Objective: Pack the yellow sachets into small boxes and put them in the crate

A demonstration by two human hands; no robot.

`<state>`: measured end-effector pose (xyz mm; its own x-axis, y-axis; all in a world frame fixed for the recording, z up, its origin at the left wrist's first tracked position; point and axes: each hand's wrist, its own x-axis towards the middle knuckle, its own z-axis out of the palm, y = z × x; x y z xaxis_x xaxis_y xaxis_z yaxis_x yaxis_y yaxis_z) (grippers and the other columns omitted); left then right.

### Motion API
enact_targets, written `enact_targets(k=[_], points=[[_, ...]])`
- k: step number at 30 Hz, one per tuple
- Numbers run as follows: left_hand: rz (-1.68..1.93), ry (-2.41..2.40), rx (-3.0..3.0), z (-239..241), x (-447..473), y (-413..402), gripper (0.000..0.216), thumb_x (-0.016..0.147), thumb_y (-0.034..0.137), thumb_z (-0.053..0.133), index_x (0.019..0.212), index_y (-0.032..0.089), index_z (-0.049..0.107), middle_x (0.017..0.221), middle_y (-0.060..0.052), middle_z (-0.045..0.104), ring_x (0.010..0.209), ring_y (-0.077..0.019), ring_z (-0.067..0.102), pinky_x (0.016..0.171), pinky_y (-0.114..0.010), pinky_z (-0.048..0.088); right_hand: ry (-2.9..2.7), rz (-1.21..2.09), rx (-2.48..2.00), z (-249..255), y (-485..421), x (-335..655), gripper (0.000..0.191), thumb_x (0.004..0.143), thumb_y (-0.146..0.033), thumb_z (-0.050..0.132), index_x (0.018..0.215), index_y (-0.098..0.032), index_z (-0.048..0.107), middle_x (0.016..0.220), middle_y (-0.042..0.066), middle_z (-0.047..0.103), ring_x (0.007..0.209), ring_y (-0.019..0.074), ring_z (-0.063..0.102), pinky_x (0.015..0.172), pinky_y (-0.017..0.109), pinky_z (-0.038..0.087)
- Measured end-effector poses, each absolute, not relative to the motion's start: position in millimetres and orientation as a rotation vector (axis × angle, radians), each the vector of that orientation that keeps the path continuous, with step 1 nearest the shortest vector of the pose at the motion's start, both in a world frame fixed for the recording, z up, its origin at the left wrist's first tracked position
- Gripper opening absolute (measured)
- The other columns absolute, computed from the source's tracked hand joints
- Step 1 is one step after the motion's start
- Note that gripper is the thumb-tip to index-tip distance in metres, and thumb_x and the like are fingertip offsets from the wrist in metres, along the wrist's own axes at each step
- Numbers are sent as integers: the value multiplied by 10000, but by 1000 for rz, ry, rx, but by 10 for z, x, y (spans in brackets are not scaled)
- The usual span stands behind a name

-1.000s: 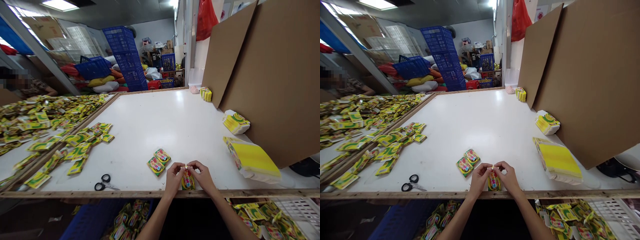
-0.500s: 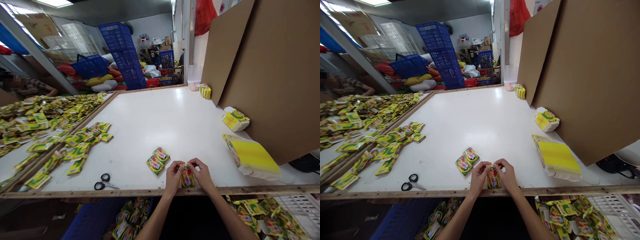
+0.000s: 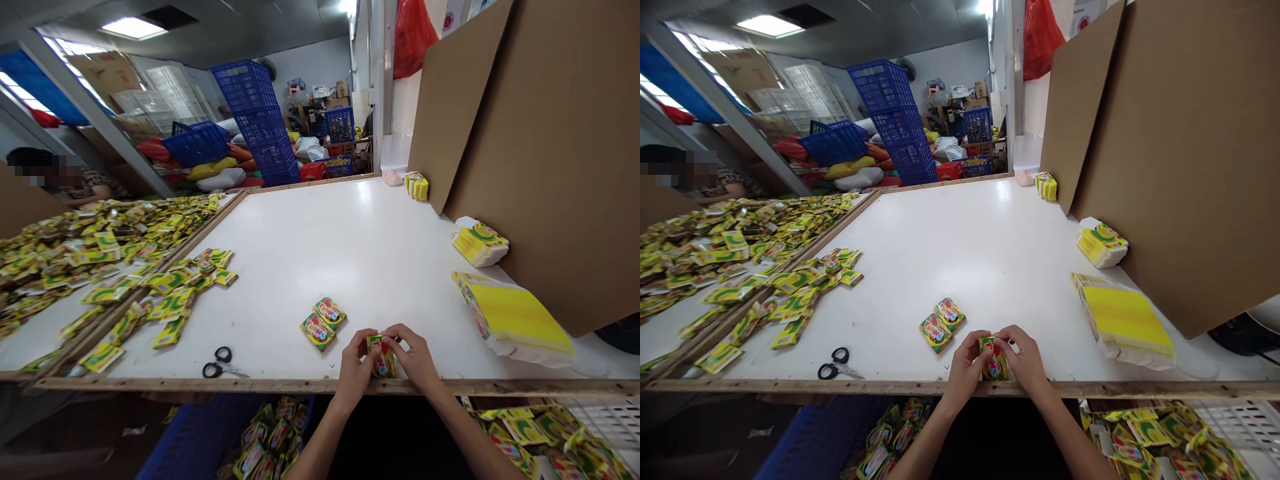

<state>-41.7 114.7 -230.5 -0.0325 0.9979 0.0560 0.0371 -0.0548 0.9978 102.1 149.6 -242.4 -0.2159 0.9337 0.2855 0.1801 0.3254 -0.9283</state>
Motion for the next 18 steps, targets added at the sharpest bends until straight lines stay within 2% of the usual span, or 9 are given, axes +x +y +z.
enact_targets(k=[2,6,9,14,18], points=[[1376,1273,1205,-2264,-446,1087,254,770,281,663,996,173,621,909,-45,664,840,-172,616,771,-266,490,-1641,994,-1029,-2430,1445,1026,219,877,-396,515,929,-239,659,886,51,674,804,202,610,737,319,484],[1694,1464,956,-2020,-923,750,311,754,353,675,999,183,586,894,-35,667,766,-165,636,679,-255,521,-1570,1055,-1167,-2484,1375,1061,419,854,-451,526,1213,-236,544,944,63,680,756,192,619,557,264,474],[1658,1733,908,-1743,-1608,356,399,709,417,699,1009,178,592,829,-23,674,681,-173,642,589,-246,513,-1521,1121,-1249,-2521,1388,1069,415,855,-500,494,1127,-203,592,881,69,688,752,199,631,551,260,469],[1309,2305,1185,-1512,-2409,-63,434,642,522,687,898,171,675,924,-64,699,850,-247,645,769,-325,507,-1714,1153,-1279,-2526,1417,1006,358,846,-519,483,925,-217,657,859,64,707,739,212,628,661,311,485],[1300,2313,1227,-1771,-2302,135,415,714,517,599,930,166,649,942,-79,680,841,-242,643,794,-364,505,-1842,1111,-1276,-2550,1402,974,337,849,-504,471,908,-230,656,839,52,707,727,214,628,688,325,480]])
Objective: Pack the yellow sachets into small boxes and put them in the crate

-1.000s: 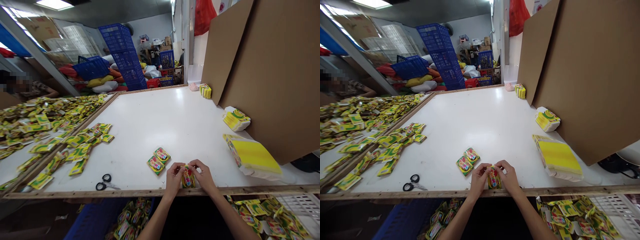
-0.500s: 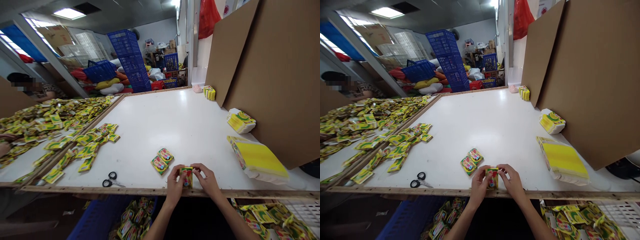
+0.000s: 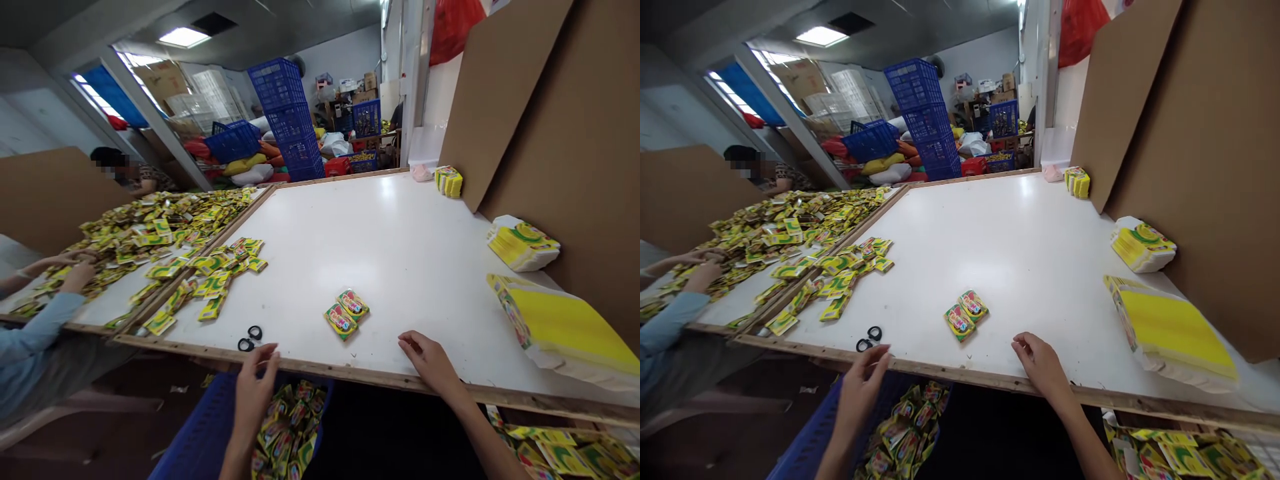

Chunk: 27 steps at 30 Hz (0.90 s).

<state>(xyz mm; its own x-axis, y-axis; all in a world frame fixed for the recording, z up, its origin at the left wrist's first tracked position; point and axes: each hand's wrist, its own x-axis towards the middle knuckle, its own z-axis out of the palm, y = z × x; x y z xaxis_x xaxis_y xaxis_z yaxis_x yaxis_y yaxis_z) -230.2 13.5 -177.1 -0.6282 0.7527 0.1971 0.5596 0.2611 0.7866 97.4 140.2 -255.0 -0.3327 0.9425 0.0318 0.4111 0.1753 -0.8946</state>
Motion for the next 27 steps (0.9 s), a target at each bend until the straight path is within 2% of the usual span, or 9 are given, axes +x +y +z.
enact_targets(k=[3,6,9,12,15,17,19,22,27], points=[[1225,2153,1343,-2051,-2020,549,411,763,444,565,1065,167,596,1078,-109,615,950,-247,606,824,-383,497,-1840,1101,-1288,-2587,1396,982,347,864,-507,449,917,-224,644,847,50,708,730,211,634,685,319,480],[1120,2207,1446,-2242,-1802,998,481,748,386,596,1170,162,540,1159,-142,541,1096,-286,522,929,-442,427,-1817,1078,-1290,-2620,1401,994,355,861,-513,453,915,-218,643,842,52,711,728,213,640,682,320,484],[970,2384,1422,-2329,-1706,1295,458,685,372,662,1070,138,582,1162,-165,501,1168,-354,435,989,-513,335,-1789,1056,-1288,-2638,1409,1005,360,858,-517,459,909,-213,646,823,55,712,712,216,640,666,323,488],[1095,2385,1345,-2346,-1651,1366,326,677,357,664,916,147,589,1115,-140,482,1137,-339,438,967,-493,360,-1752,1051,-1284,-2633,1411,1011,353,857,-511,469,892,-209,649,815,55,710,722,218,641,664,322,492],[1459,2140,1290,-2304,-1530,1280,225,745,335,597,895,172,556,1111,-104,453,1053,-256,497,884,-400,442,-1679,1059,-1277,-2591,1393,969,340,859,-500,482,901,-209,653,819,55,706,727,216,643,657,318,500],[1552,1896,1312,-2252,-1397,1197,156,795,308,546,895,189,535,1021,-68,492,931,-205,543,812,-350,469,-1615,1050,-1233,-2541,1363,889,324,860,-482,495,928,-206,650,860,64,706,750,215,648,663,317,510],[1500,1651,1377,-2198,-1242,1126,104,815,270,533,889,197,526,918,-39,534,852,-180,554,789,-321,466,-1577,1033,-1127,-2488,1322,774,295,859,-444,516,975,-202,637,945,82,697,818,219,652,700,320,519],[1383,1348,1402,-2152,-1036,1059,179,796,215,568,967,208,516,970,-45,582,880,-180,568,805,-304,458,-1547,1021,-959,-2441,1261,603,276,855,-377,540,1061,-200,593,1046,95,661,909,218,644,748,322,523],[1264,1080,1248,-2186,-900,1021,289,808,240,587,1069,230,463,1009,-52,625,890,-189,605,817,-323,462,-1555,1029,-949,-2469,1241,545,228,869,-321,535,1063,-208,579,999,63,656,852,188,629,743,305,513]])
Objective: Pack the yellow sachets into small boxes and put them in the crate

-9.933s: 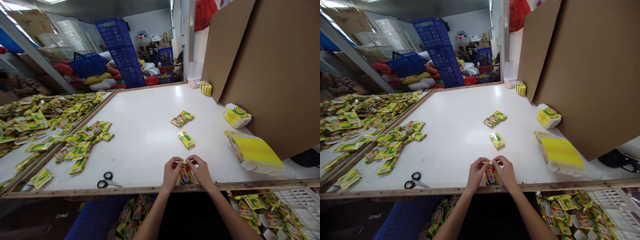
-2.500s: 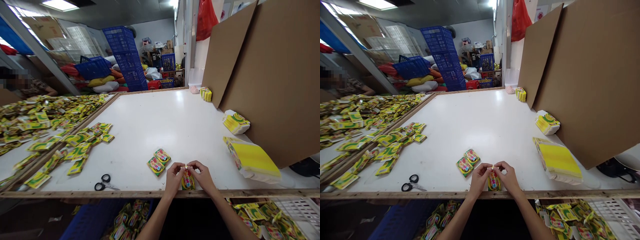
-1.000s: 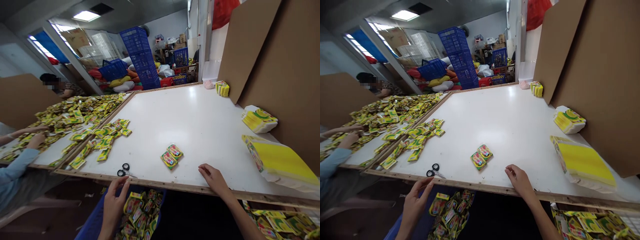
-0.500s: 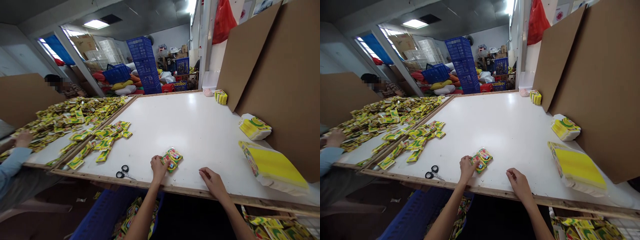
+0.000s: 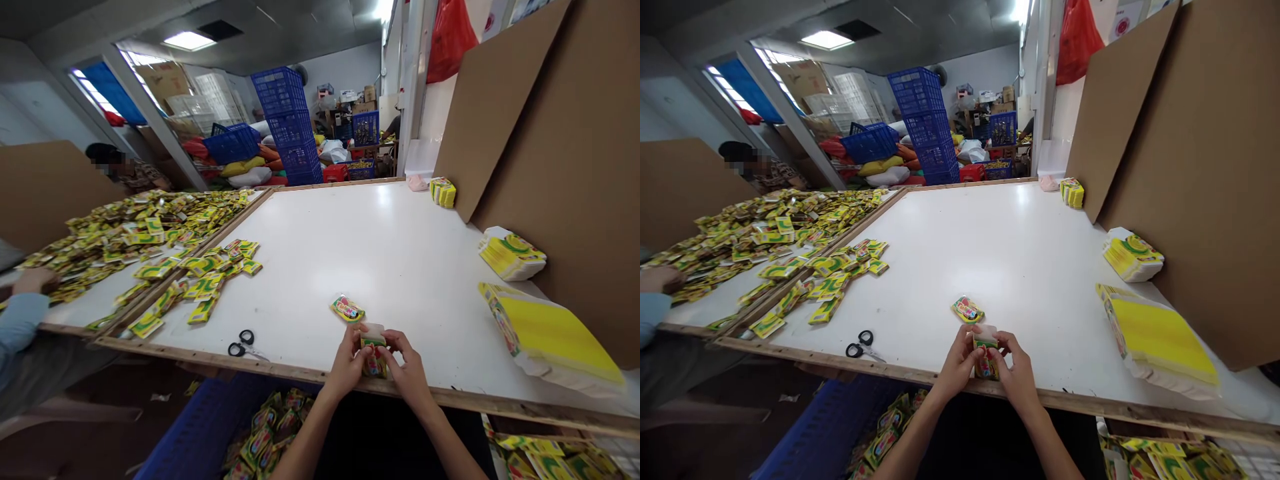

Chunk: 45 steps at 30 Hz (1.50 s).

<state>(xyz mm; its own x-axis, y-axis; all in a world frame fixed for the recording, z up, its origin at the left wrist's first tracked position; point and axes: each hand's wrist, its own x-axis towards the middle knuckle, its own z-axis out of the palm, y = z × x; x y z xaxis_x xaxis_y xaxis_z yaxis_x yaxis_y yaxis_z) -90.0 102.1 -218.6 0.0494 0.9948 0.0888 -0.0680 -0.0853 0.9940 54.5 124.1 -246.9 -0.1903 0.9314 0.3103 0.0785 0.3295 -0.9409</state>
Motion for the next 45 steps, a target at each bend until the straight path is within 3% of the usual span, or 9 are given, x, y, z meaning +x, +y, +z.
enact_targets(k=[6,9,15,20,31,39,45], points=[[1225,1162,1299,-2244,-931,1063,188,810,291,595,948,166,619,927,-57,639,916,-212,594,839,-319,456,-1645,1033,-932,-2425,1332,606,194,894,-333,492,916,-206,637,916,52,666,831,186,616,741,290,493],[1282,1228,1353,-2264,-916,1086,160,806,265,592,919,166,646,991,-75,621,978,-224,582,884,-332,448,-1646,993,-963,-2406,1379,575,226,890,-358,485,823,-203,636,919,64,667,861,200,619,766,302,490],[1439,1313,1231,-2324,-855,1098,256,792,271,602,1035,198,570,1039,-80,612,974,-210,599,872,-350,476,-1546,1056,-1046,-2452,1441,525,310,863,-422,506,1060,-201,599,974,77,675,894,214,627,811,345,501],[1390,1315,1320,-2296,-862,1072,221,822,258,583,1030,186,577,1014,-81,638,968,-208,610,882,-345,473,-1603,1079,-985,-2419,1447,534,267,859,-431,518,886,-206,660,956,76,681,910,219,620,810,339,497],[1420,1398,1246,-2245,-803,1074,183,821,294,594,943,161,625,917,-76,670,867,-197,625,818,-314,487,-1587,1058,-1066,-2355,1384,530,258,849,-422,540,912,-203,661,899,61,694,805,196,617,746,308,498],[1422,1452,1191,-2226,-794,1194,208,785,346,631,852,152,663,766,-50,663,726,-171,605,697,-273,494,-1594,1077,-1093,-2296,1518,517,286,851,-452,514,786,-202,637,731,33,656,691,175,570,669,287,471],[1349,1367,1155,-2300,-857,1157,245,757,344,669,911,155,697,792,-50,690,743,-172,613,702,-271,495,-1594,1108,-1023,-2425,1488,572,304,853,-458,518,891,-206,682,869,60,683,803,199,605,711,311,489]])
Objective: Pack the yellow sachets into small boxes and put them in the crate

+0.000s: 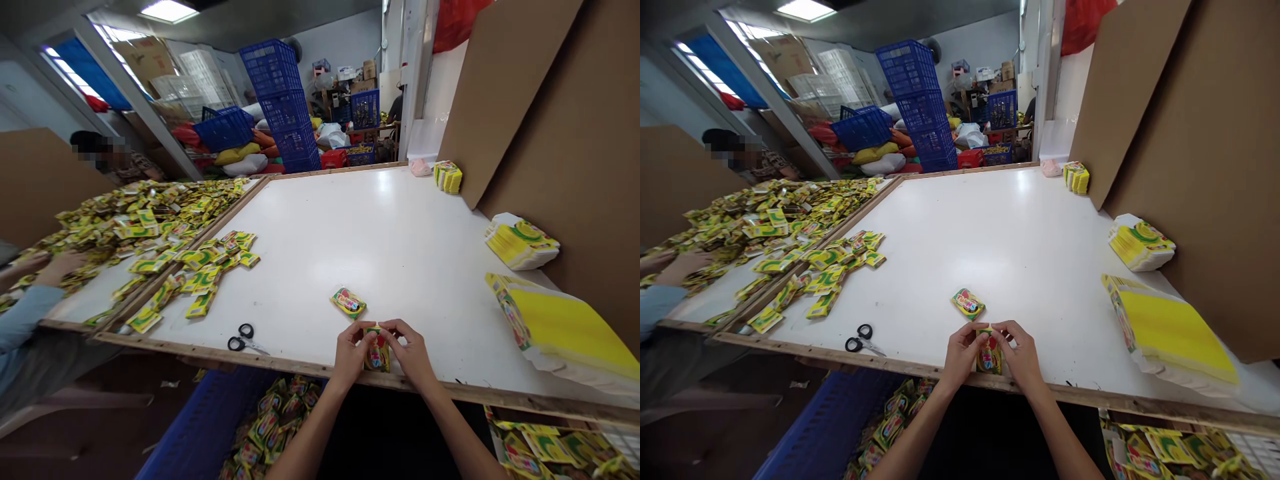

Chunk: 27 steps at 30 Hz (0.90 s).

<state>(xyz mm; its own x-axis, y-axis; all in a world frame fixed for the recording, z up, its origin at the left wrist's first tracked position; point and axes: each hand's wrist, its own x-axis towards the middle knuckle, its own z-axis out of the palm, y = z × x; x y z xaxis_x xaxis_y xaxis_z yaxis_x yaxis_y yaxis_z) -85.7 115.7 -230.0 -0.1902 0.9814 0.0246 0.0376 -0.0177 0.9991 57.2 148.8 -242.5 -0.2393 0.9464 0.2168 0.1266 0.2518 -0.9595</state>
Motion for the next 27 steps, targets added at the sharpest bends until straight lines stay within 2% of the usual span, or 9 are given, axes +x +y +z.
enact_targets(k=[8,13,14,17,21,23,27], points=[[1352,1402,1184,-2241,-910,1089,200,758,322,661,870,160,697,843,-67,702,799,-190,627,747,-290,500,-1633,1127,-994,-2444,1438,642,324,880,-449,487,970,-228,708,980,75,692,873,216,624,750,329,505],[1452,1694,1089,-1930,-1554,638,274,771,409,622,894,168,667,751,-32,677,657,-168,618,601,-257,500,-1610,1108,-1164,-2496,1465,626,375,885,-455,470,1146,-229,617,997,69,676,851,205,615,778,339,500],[1421,1783,1106,-1857,-1756,505,283,762,426,624,876,172,672,757,-31,682,666,-176,625,606,-262,503,-1648,1087,-1170,-2521,1492,592,362,883,-451,470,1130,-231,619,1013,70,665,868,210,610,790,347,495],[1177,2098,1250,-1692,-2314,108,297,700,468,660,791,188,703,819,-44,711,816,-239,649,757,-319,510,-1802,955,-1198,-2592,1613,403,310,855,-435,512,1056,-238,641,1054,81,631,944,247,582,829,381,472],[1093,2413,1265,-1689,-2549,-140,327,693,513,624,776,204,693,848,-58,709,876,-281,634,860,-401,476,-1948,705,-1367,-2599,1824,23,482,731,-450,667,1131,-192,593,1082,134,598,997,322,531,806,420,448],[1121,2368,1247,-1779,-2405,-52,319,724,495,597,800,197,680,841,-64,702,848,-270,638,844,-401,482,-2017,604,-1410,-2564,1909,-141,500,675,-388,724,1109,-177,594,1074,147,588,977,325,526,781,408,446],[1211,2105,1217,-2033,-1886,459,314,756,434,593,930,180,651,983,-100,672,882,-246,632,809,-388,499,-2071,547,-1377,-2491,1897,-254,329,672,-244,699,986,-184,623,998,127,600,935,301,525,789,397,448]])
